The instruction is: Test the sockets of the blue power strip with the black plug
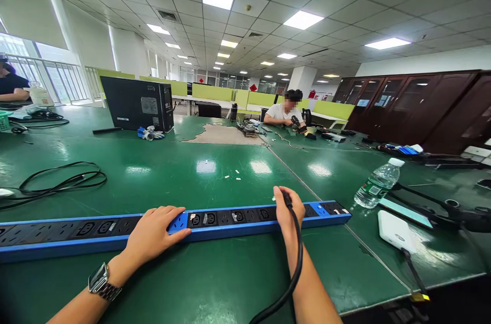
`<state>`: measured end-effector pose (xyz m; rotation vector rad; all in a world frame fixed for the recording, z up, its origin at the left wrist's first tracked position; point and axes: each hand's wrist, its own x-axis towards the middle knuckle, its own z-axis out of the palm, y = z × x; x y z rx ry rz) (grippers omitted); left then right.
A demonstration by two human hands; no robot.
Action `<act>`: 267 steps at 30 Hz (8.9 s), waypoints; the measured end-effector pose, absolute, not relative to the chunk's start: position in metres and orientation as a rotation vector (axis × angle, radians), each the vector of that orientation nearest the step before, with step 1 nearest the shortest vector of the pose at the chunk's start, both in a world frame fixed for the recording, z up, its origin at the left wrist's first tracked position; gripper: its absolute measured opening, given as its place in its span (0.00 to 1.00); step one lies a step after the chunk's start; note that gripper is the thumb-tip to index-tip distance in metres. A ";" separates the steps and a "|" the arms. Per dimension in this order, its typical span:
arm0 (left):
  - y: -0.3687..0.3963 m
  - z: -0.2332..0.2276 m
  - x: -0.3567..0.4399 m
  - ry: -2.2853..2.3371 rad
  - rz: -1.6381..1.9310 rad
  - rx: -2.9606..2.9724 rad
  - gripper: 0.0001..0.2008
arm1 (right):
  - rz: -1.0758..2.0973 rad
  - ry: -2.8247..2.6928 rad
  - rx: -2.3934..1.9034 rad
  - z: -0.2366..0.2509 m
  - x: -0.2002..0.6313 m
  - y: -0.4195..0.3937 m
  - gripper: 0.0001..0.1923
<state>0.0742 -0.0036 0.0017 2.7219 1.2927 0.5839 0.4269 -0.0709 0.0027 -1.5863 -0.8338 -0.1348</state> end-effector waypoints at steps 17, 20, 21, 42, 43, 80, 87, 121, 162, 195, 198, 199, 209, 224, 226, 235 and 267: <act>-0.006 0.004 0.075 1.305 0.556 2.702 0.26 | -0.079 -1.356 -1.720 -0.013 0.467 -0.093 0.19; -0.007 0.005 0.075 1.310 0.540 2.707 0.25 | -0.146 -1.462 -1.710 -0.019 0.468 -0.094 0.18; -0.007 0.005 0.075 1.313 0.534 2.707 0.25 | -0.161 -1.506 -1.708 -0.021 0.469 -0.094 0.17; -0.007 0.005 0.074 1.331 0.533 2.713 0.26 | -0.039 -1.245 -1.855 -0.028 0.456 -0.095 0.20; -0.007 0.005 0.074 1.331 0.528 2.712 0.26 | 0.032 -1.195 -1.833 -0.024 0.457 -0.094 0.20; -0.009 0.007 0.076 1.319 0.529 2.724 0.26 | -0.284 -1.594 -1.928 -0.005 0.301 -0.067 0.21; -0.009 0.007 0.076 1.318 0.525 2.729 0.26 | -0.338 -1.545 -1.882 -0.017 0.304 -0.067 0.25; -0.008 0.006 0.075 1.293 0.568 2.732 0.26 | -0.165 -1.599 -1.694 -0.015 0.333 -0.068 0.23; -0.009 0.008 0.075 1.317 0.490 2.731 0.27 | -0.112 -1.460 -1.705 -0.016 0.330 -0.063 0.23; -0.009 0.007 0.075 1.315 0.544 2.733 0.26 | -0.287 -1.720 -1.706 -0.019 0.324 -0.066 0.16; -0.009 0.006 0.074 1.324 0.536 2.737 0.27 | -0.337 -1.761 -1.698 -0.019 0.323 -0.066 0.15; -0.009 0.006 0.074 1.327 0.532 2.738 0.27 | -0.356 -1.784 -1.686 -0.019 0.322 -0.067 0.14; -0.010 0.009 0.076 1.308 0.519 2.742 0.26 | -0.372 -1.782 -1.718 -0.020 0.312 -0.071 0.15; -0.009 0.007 0.074 1.301 0.540 2.744 0.26 | -0.270 -1.632 -1.678 -0.025 0.321 -0.069 0.19; -0.009 0.008 0.074 1.303 0.529 2.744 0.27 | -0.263 -1.626 -1.656 -0.025 0.320 -0.069 0.19; -0.009 0.007 0.075 1.294 0.541 2.735 0.26 | -0.068 -1.391 -1.480 -0.021 0.324 -0.070 0.19; -0.009 0.009 0.073 1.285 0.489 2.732 0.27 | -0.100 -0.760 -1.741 -0.031 0.448 -0.076 0.16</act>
